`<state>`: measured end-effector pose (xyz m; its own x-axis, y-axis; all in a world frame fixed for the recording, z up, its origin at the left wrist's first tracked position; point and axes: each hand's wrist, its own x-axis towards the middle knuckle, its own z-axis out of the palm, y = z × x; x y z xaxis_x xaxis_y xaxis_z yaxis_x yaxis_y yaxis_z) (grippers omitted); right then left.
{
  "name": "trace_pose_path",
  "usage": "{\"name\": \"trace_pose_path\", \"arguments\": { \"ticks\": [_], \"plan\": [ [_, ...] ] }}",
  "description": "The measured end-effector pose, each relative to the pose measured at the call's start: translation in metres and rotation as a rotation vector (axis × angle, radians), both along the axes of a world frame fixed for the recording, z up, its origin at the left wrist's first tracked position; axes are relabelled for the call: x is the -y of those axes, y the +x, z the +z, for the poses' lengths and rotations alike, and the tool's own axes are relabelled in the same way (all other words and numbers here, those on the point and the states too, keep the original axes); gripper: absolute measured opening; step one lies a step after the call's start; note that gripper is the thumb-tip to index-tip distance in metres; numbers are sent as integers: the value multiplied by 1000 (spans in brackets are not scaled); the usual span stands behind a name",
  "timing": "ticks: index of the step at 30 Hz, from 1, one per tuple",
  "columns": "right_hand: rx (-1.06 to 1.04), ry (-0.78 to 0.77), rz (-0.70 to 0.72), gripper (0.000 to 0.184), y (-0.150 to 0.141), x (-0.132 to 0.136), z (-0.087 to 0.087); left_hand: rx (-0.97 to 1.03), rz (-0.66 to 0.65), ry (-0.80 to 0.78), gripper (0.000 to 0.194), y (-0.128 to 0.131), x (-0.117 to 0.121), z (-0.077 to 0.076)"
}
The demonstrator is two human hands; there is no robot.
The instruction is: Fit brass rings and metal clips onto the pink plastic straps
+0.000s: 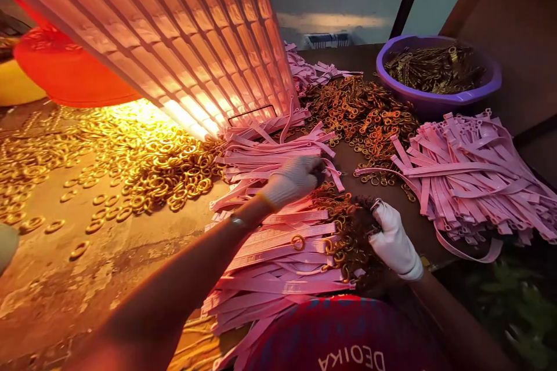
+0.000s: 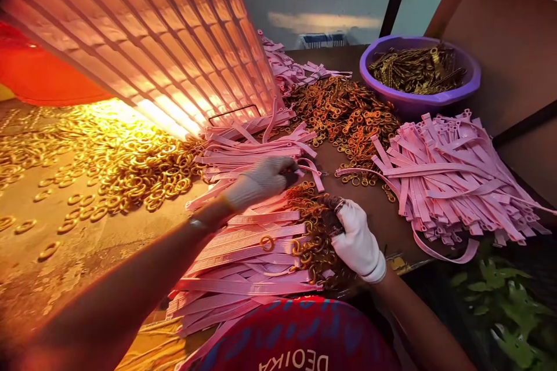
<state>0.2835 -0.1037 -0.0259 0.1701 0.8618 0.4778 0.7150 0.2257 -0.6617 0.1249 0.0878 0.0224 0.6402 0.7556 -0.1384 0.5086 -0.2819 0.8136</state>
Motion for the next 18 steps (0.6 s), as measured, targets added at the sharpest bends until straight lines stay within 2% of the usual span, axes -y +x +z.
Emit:
{"name": "trace_pose_path", "arguments": {
  "ticks": [1, 3, 6, 9, 11, 13, 15, 18],
  "plan": [
    [1, -10, 49, 39, -2, -1, 5, 41, -5, -120, 13, -16, 7, 5],
    [30, -21, 151, 40, -10, -6, 16, 129, 71, -439, 22, -46, 27, 13],
    [153, -73, 224, 41, -30, -20, 28, 260, 182, -630, 24, -74, 60, 20],
    [307, -141, 179, 30, -50, -31, 32, 328, 246, -646, 26, -80, 83, 19],
    [425, -133, 137, 21, -59, -34, 31, 323, 267, -612, 26, -79, 90, 18],
    [550, -56, 82, 13, -65, -34, 28, 280, 265, -537, 27, -78, 93, 17],
    [651, 54, 10, 13, -67, -32, 25, 234, 247, -460, 29, -78, 94, 18],
    [702, 170, -116, 21, -70, -30, 25, 207, 166, -509, 35, -81, 96, 19]
  ]
}}
